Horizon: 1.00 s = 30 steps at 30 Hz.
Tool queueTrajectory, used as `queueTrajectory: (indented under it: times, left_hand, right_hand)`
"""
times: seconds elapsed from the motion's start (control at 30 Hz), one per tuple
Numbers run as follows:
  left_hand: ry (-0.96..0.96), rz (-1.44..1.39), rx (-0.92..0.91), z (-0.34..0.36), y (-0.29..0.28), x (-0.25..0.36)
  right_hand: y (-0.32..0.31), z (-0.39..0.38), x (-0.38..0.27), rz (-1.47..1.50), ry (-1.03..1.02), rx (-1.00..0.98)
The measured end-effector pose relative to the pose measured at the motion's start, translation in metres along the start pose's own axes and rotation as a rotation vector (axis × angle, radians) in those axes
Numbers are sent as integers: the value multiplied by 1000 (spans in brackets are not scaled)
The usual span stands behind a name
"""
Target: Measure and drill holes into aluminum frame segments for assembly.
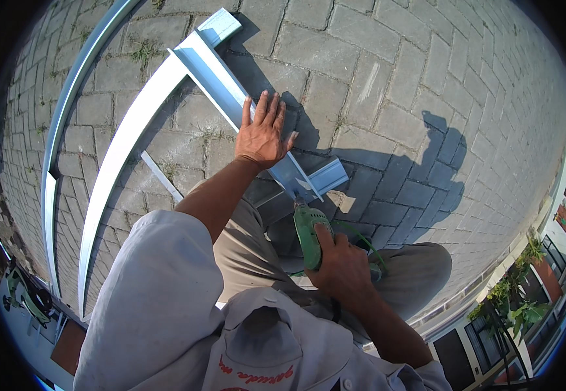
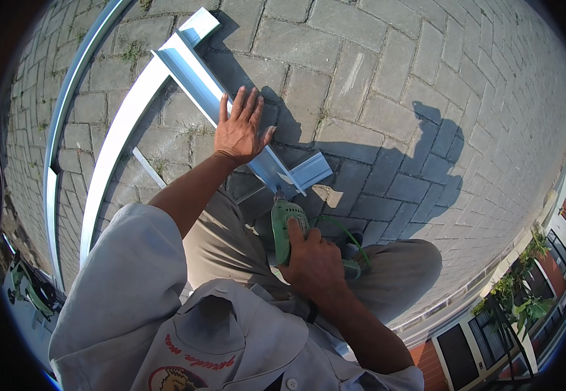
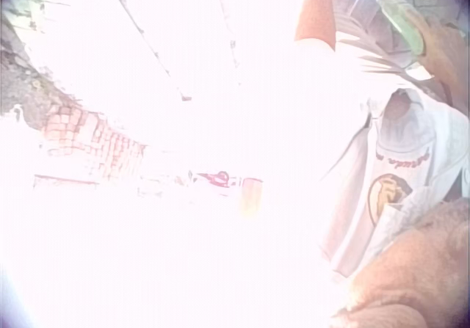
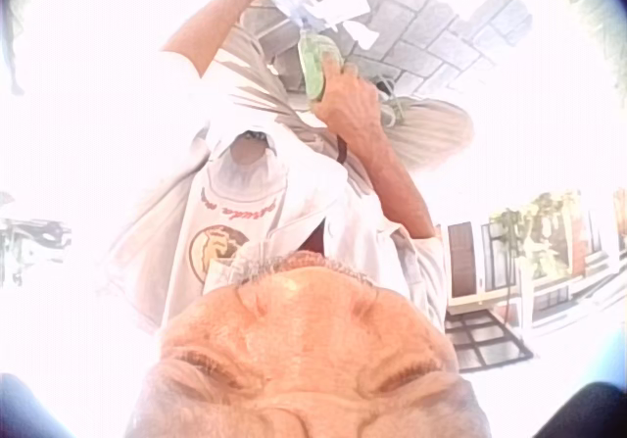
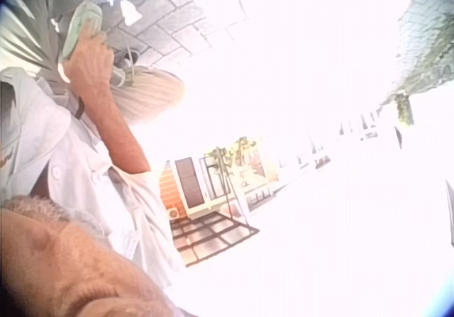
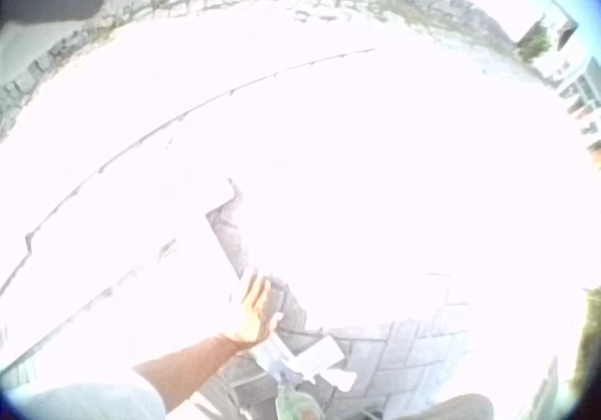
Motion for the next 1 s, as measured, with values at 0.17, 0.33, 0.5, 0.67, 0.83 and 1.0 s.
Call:
queueTrajectory:
  times: [0.17, 0.33, 0.5, 0.67, 0.83, 1.0]
  left_hand:
    - [3, 11, 3, 0, 1, -1]
    - [-4, 15, 9, -1, 1, 0]
    - [-10, 48, 13, -3, 1, 0]
    - [-16, 89, 20, -2, -1, 3]
    - [-16, 135, 35, -3, 3, 3]
    - [-25, 126, 77, -5, -2, 2]
  right_hand:
    - [0, 4, 0, -9, 9, 3]
    - [0, 4, 1, -12, 7, 29]
    - [4, 4, -6, -200, -103, 77]
    - [-10, 10, 17, -32, -79, 69]
    - [-41, -27, 27, -30, -104, 174]
    - [-39, -63, 76, 330, -245, 605]
Point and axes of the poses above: each hand's wrist, its own z-axis towards the middle knuckle, its own y-axis out of the palm, x = y × z, the point moved 1 cm from there along z, towards the middle knuckle, and after that the axes turned 2 degrees about -z, right-handed, at the moved point
